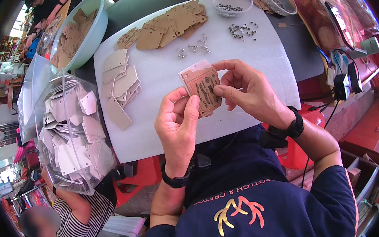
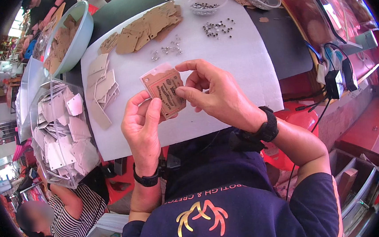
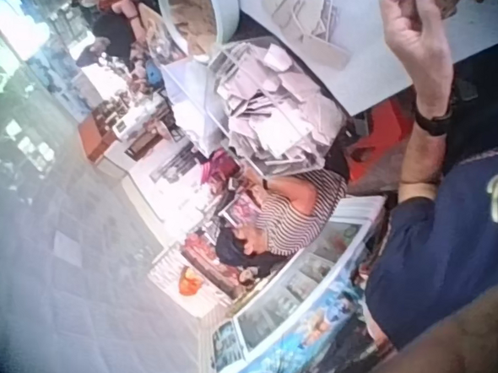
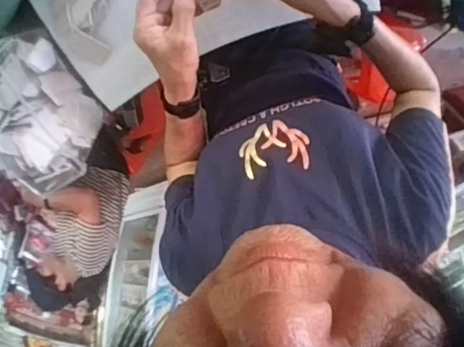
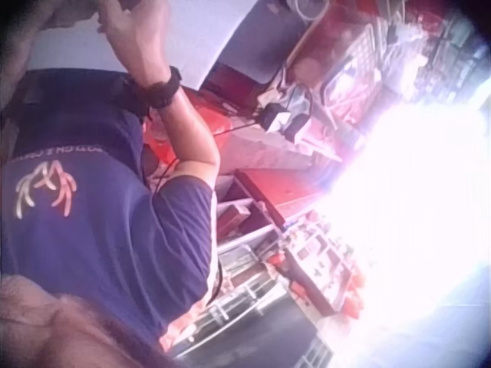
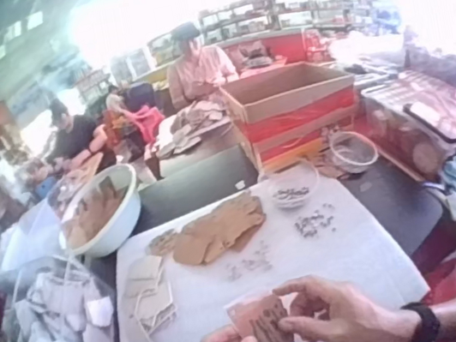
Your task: The person is manually attaching small metal rivets to leather or cardboard tags by pressing them through pre-made holes.
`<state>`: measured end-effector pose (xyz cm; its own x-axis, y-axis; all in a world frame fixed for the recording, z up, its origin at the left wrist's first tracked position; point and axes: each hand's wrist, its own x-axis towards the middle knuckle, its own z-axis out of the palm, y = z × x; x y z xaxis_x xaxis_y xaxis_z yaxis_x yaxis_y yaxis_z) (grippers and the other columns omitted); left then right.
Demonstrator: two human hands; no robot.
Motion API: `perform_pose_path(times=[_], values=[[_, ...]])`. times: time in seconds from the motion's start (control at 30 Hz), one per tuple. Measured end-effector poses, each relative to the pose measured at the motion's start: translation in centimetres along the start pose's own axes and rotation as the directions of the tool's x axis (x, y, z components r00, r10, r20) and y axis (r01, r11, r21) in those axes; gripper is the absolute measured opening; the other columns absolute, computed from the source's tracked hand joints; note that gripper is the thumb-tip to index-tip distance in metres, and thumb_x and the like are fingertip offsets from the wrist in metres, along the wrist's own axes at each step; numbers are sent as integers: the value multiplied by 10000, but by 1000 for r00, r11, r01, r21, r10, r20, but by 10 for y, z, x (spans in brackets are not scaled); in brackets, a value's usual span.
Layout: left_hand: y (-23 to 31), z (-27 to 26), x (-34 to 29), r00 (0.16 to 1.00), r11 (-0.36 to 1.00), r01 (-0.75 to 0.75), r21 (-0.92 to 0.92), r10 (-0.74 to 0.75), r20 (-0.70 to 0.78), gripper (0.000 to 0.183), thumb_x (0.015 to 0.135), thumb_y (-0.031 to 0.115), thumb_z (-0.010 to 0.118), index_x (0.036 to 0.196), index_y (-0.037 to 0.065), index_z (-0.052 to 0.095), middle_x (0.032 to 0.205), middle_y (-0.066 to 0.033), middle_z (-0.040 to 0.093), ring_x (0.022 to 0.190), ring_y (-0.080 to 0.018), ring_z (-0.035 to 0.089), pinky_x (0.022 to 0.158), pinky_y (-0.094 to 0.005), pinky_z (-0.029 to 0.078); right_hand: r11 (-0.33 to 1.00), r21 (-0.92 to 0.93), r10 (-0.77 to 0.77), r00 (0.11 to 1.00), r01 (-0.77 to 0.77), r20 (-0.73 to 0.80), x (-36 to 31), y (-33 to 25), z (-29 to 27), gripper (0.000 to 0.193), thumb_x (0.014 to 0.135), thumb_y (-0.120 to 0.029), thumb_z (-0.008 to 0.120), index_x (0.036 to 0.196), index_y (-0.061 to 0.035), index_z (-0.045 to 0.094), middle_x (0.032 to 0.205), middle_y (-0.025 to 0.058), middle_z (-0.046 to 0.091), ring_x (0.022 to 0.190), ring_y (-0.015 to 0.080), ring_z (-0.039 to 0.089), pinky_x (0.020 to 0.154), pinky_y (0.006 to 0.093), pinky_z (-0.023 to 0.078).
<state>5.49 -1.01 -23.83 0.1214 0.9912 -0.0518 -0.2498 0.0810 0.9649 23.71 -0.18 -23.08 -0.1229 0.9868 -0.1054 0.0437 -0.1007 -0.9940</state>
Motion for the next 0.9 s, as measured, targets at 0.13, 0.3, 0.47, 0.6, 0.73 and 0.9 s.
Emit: perform_pose_path(times=[0.13,0.3,0.47,0.6,0.73,0.9], values=[[-2,1,0,998,999,-37,4,37,-45,206,973,57,567,1145,-41,509,977,-135,689,835,-116,661,730,-276,572,997,41,72,997,-72,-7,-2,-2,3,332,926,-160,657,1184,35,579,821,37,620,673,71,577,566,231,500],[-11,9,-3,987,991,-131,14,132,-86,223,975,68,543,1168,-24,481,1028,-156,662,888,-180,672,739,-340,605,994,49,95,996,-94,-3,-10,-4,8,300,937,-208,652,1109,35,617,862,43,654,681,63,577,591,224,499],[-9,16,-5,988,982,-145,-118,137,-74,235,970,70,571,1160,-16,463,1022,-104,634,880,-107,619,772,-270,547,984,99,141,985,-150,98,-10,-11,-2,264,950,-219,633,1058,22,616,866,31,651,676,56,566,592,221,491],[6,18,-2,997,989,-50,-136,42,-60,244,972,115,583,1148,-20,482,978,-87,636,835,-102,619,710,-257,544,981,56,174,968,-187,181,-9,-17,-19,264,955,-218,623,1063,23,612,871,30,646,697,57,566,593,220,489],[20,6,4,991,996,88,-19,-86,100,243,986,182,575,1104,-24,528,866,-71,640,675,-94,608,568,-226,505,970,-7,229,909,-242,348,-9,-31,-33,268,954,-219,621,1064,24,607,878,32,638,713,64,569,603,228,495],[24,12,3,987,996,83,24,-86,139,244,991,201,568,1066,-30,542,818,-83,645,559,-92,577,480,-217,471,973,33,203,921,-227,333,-12,-34,-34,287,968,-260,602,1036,19,616,867,28,627,713,66,565,609,234,495]])
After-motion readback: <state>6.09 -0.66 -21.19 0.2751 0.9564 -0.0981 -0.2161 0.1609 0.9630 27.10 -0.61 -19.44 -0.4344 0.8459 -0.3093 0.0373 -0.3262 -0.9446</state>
